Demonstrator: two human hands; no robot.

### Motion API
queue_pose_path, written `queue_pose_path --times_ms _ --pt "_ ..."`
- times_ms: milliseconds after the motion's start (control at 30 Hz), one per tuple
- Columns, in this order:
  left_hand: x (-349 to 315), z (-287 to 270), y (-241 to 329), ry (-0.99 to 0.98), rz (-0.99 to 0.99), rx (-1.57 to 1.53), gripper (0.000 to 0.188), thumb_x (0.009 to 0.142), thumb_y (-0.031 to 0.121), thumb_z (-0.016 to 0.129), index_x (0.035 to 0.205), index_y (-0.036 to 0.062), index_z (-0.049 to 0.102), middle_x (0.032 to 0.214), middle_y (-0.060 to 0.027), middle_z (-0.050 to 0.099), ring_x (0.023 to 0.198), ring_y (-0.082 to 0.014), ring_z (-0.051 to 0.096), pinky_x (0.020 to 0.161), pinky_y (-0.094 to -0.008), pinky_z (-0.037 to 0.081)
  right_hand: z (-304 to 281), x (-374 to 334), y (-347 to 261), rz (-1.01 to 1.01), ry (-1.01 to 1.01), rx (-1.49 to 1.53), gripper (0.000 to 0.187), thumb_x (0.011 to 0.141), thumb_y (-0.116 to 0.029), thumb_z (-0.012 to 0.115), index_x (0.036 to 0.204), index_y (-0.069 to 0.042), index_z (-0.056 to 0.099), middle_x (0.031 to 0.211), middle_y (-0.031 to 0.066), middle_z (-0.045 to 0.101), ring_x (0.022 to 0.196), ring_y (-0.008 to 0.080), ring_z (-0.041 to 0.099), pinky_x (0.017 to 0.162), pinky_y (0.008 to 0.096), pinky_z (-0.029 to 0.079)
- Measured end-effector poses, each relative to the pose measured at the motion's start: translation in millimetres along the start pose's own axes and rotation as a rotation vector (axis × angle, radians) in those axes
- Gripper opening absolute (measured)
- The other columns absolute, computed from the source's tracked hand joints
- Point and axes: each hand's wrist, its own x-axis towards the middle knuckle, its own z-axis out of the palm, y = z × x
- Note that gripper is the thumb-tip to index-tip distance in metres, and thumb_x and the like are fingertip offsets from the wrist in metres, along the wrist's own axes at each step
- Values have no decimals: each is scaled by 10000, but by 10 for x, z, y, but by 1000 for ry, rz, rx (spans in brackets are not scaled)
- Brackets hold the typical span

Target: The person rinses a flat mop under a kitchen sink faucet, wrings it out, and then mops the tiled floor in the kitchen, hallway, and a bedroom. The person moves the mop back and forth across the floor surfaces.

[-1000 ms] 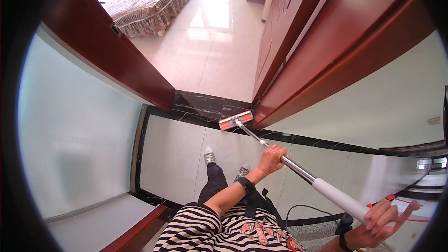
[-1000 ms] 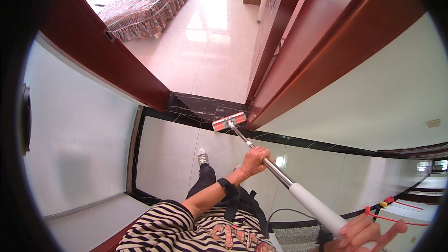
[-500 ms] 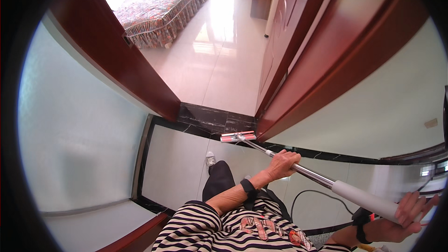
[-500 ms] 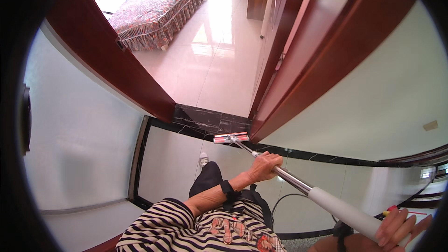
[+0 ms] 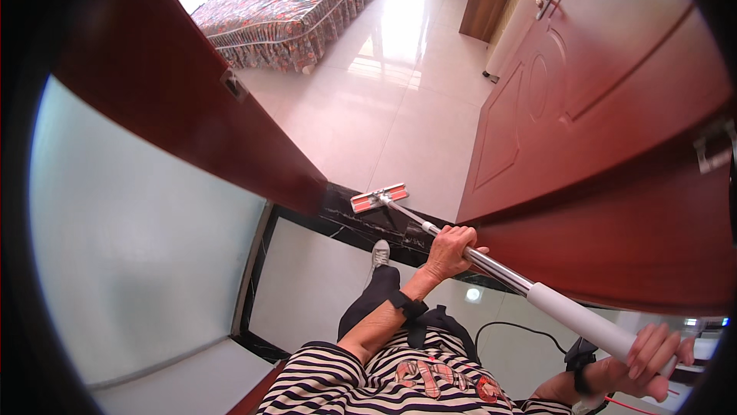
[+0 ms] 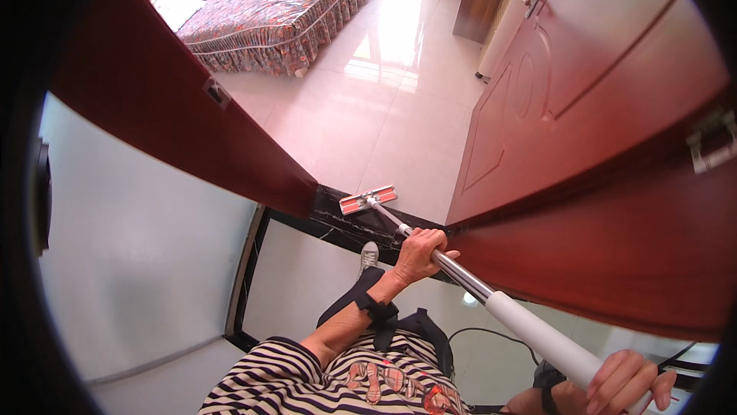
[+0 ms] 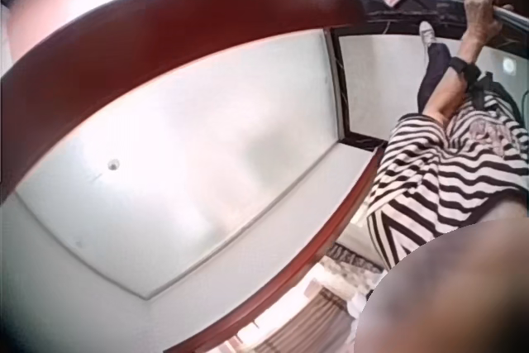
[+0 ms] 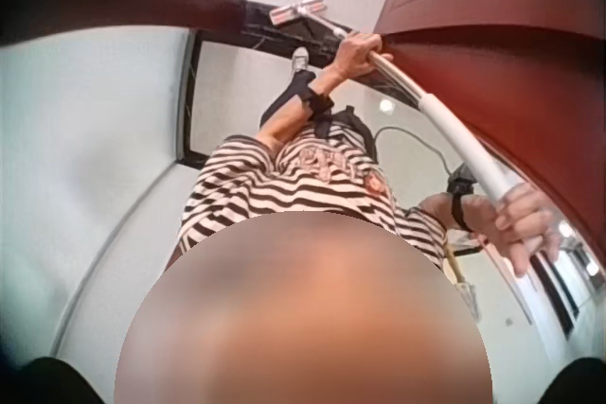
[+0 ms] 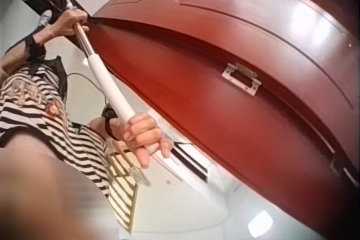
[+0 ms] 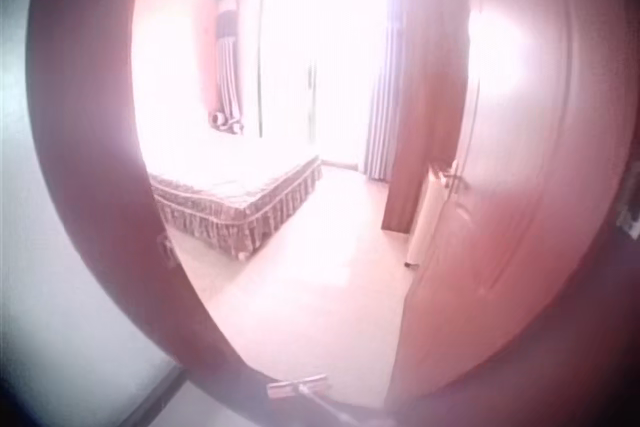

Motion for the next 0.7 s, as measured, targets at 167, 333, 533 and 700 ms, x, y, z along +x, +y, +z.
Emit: queue_pose_path --times_ms 167,333,533,700 --pt "361 -290 -336 19 -39 -13 403 735 361 744 682 94 447 604 -41 466 577 -242 497 593 -341 350 313 475 486 76 15 12 453 708 -243 802 994 -91 487 551 -30 465 526 91 464 546 215 406" --pt "615 -269 -491 -40 -66 -81 399 737 363 750 689 97 457 605 -37 476 557 -234 492 592 -334 350 383 749 718 72 52 -85 450 703 -240 804 975 -89 479 552 -25 467 527 101 475 570 220 442" --pt "1014 -209 -612 -115 -9 -78 390 763 378 721 717 95 457 622 -48 485 580 -252 516 608 -339 363 311 1064 895 111 -395 -65 407 879 -321 620 1192 -94 492 724 7 479 714 161 499 670 277 417" --pt "1632 -199 -958 -62 25 5 364 761 349 717 738 91 462 643 -59 492 615 -269 518 619 -362 375 322 1212 1287 63 -190 -134 371 845 -343 652 1124 -133 526 726 -2 472 704 159 506 672 303 401"
